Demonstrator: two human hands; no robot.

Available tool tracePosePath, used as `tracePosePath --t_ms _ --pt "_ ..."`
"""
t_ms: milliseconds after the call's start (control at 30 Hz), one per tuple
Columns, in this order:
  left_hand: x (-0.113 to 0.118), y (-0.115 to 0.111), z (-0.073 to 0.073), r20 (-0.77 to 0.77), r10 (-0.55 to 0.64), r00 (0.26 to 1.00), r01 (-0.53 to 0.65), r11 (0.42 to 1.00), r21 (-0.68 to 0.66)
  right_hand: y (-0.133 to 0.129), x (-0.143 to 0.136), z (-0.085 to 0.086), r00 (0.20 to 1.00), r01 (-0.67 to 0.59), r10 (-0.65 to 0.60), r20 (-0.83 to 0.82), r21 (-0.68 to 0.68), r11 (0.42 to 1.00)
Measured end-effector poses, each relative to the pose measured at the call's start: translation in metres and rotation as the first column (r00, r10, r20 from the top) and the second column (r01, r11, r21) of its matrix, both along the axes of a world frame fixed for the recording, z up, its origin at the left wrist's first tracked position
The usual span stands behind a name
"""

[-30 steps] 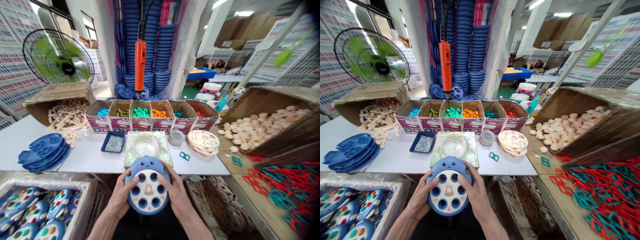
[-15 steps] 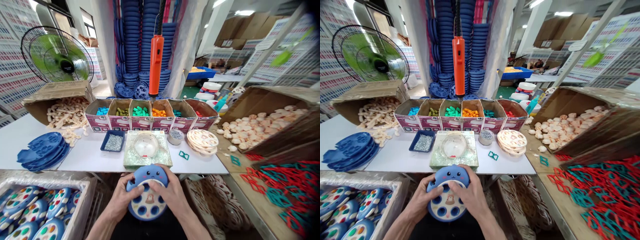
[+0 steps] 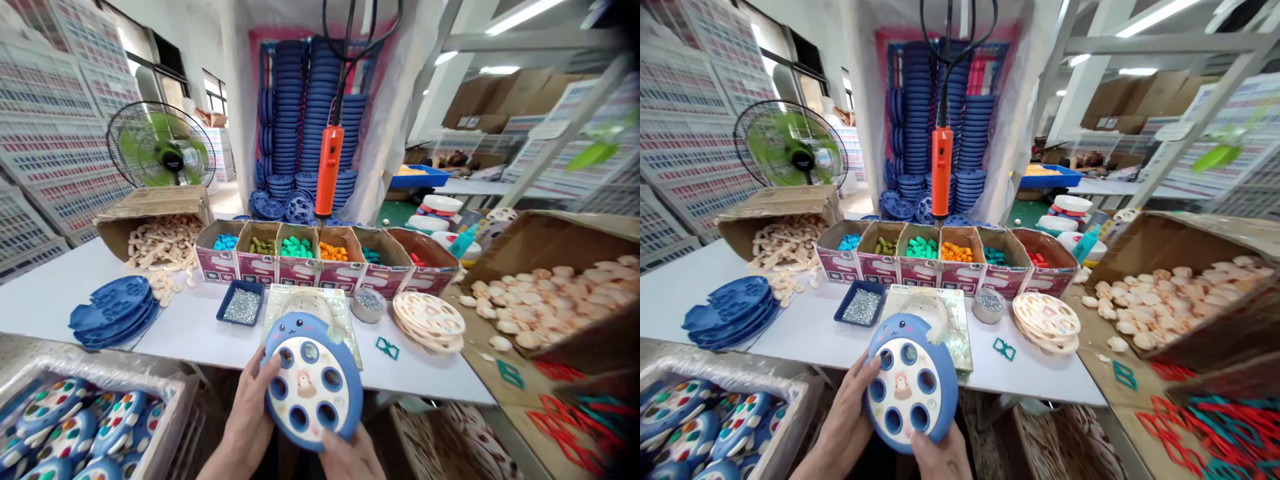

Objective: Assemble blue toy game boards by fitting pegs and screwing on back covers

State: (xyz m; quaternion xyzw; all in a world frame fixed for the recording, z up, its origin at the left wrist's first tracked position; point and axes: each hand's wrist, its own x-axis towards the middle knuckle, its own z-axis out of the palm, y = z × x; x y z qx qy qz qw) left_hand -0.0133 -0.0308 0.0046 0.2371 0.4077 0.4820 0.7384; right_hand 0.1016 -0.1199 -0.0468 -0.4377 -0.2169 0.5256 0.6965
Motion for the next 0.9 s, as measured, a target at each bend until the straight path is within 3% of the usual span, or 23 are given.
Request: tracePosePath --t_ms 67,100,133,167,233,267,333,400,500,633,700,767,900 --pt "-0.004 0.000 0.000 -0.090 0.050 0.995 -0.030 0.978 0.206 0.007 0.019 0.006 0.940 0.138 -0.136 0.314 0.014 0.990" --pt "-0.009 0.000 -0.001 -0.143 0.083 0.986 -0.037 0.954 0.296 0.014 0.032 0.013 0.829 0.185 -0.193 0.525 0.068 0.980" --pt "-0.014 0.000 -0.002 -0.190 0.109 0.976 -0.035 0.934 0.356 0.025 0.046 0.020 0.646 0.171 -0.232 0.728 0.158 0.972" --pt "-0.020 0.000 -0.004 -0.231 0.120 0.966 -0.022 0.922 0.387 0.037 0.059 0.028 0.414 0.088 -0.241 0.878 0.224 0.970" --pt "-0.032 0.003 -0.009 -0.295 0.110 0.949 0.019 0.916 0.402 0.064 0.077 0.037 -0.030 -0.026 -0.223 0.974 0.222 0.975" --pt "-0.037 0.004 -0.012 -0.330 0.099 0.939 0.045 0.915 0.402 0.077 0.081 0.037 -0.191 -0.061 -0.207 0.960 0.199 0.978" --pt "-0.047 0.005 -0.018 -0.402 0.086 0.911 0.093 0.910 0.404 0.095 0.080 0.031 -0.380 -0.099 -0.184 0.907 0.158 0.983" --pt "-0.056 0.005 -0.025 -0.458 0.088 0.884 0.122 0.905 0.408 0.105 0.075 0.020 -0.448 -0.132 -0.189 0.874 0.144 0.981" --pt "-0.070 0.006 -0.033 -0.527 0.130 0.840 0.126 0.897 0.424 0.107 0.066 0.008 -0.464 -0.138 -0.219 0.858 0.174 0.975" --pt "-0.098 0.024 -0.035 -0.627 0.314 0.713 0.130 0.819 0.558 0.108 0.062 0.002 -0.460 -0.140 -0.295 0.837 0.259 0.955" --pt "-0.118 0.043 -0.031 -0.686 0.463 0.561 0.194 0.732 0.653 0.110 0.063 -0.001 -0.450 -0.152 -0.359 0.818 0.325 0.933" --pt "-0.142 0.068 -0.023 -0.738 0.588 0.331 0.332 0.660 0.674 0.113 0.066 -0.004 -0.432 -0.178 -0.436 0.790 0.399 0.900" --pt "-0.185 0.128 -0.003 -0.803 0.594 0.055 0.509 0.675 0.535 0.114 0.072 -0.006 -0.367 -0.226 -0.577 0.729 0.532 0.816"
